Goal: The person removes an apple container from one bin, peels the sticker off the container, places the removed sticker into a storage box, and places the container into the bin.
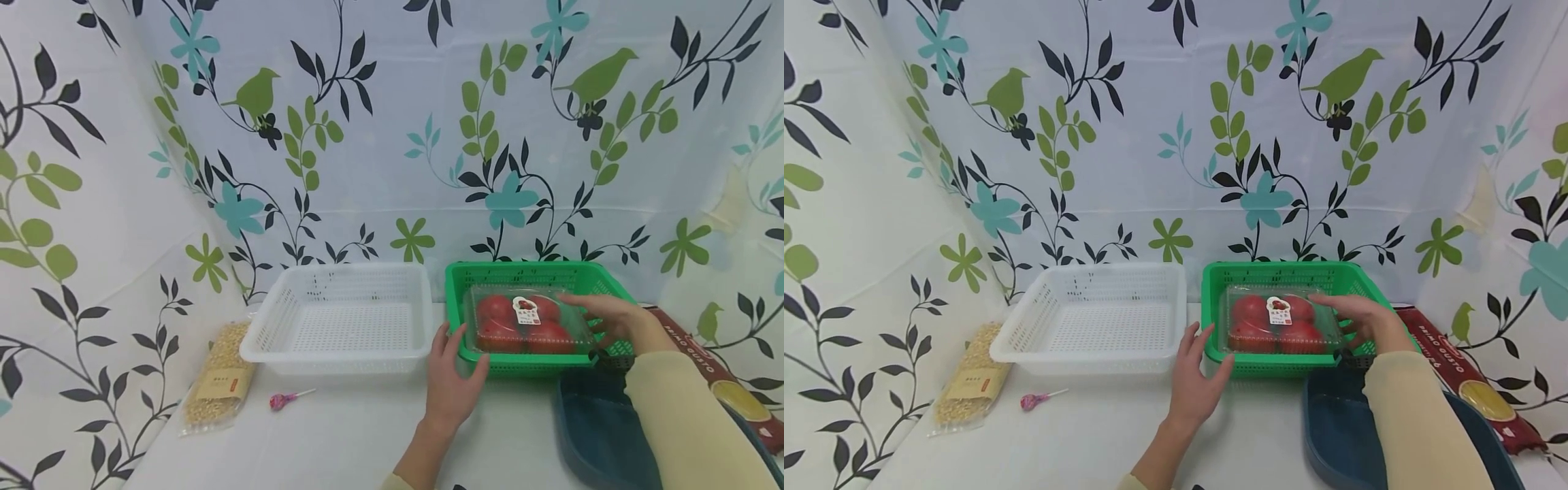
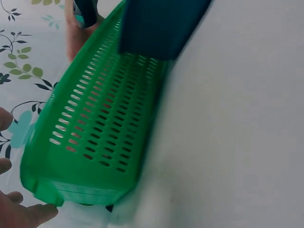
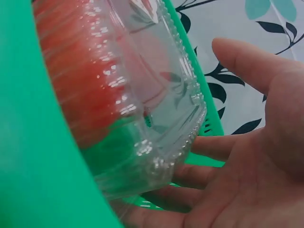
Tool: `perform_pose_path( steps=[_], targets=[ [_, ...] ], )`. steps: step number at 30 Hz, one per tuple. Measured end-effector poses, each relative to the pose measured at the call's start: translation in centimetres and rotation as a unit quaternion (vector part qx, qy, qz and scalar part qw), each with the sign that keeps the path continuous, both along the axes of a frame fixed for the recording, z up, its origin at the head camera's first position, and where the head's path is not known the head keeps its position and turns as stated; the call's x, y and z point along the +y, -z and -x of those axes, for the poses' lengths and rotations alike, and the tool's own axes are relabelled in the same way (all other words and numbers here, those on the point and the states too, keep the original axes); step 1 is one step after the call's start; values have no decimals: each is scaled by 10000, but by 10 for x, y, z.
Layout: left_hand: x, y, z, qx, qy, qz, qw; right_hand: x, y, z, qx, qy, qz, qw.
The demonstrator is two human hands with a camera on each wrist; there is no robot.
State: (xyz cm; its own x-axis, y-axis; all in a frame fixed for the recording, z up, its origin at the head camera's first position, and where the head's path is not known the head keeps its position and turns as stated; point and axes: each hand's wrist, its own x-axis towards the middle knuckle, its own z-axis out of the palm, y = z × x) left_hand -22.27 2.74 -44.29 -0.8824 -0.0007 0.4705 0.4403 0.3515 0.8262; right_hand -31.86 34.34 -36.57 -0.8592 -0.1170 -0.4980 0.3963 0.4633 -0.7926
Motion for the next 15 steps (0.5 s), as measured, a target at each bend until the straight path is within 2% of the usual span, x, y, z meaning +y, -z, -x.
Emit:
perform_pose_path(
  steps=[6,15],
  targets=[
    [8,11,2,298,-229,-278,9989,4,9,-1,-112,128,196,9997],
    [12,25,4,148,-53,-1076,9941,7,18,-2,-135,213,217,9994]
  ],
)
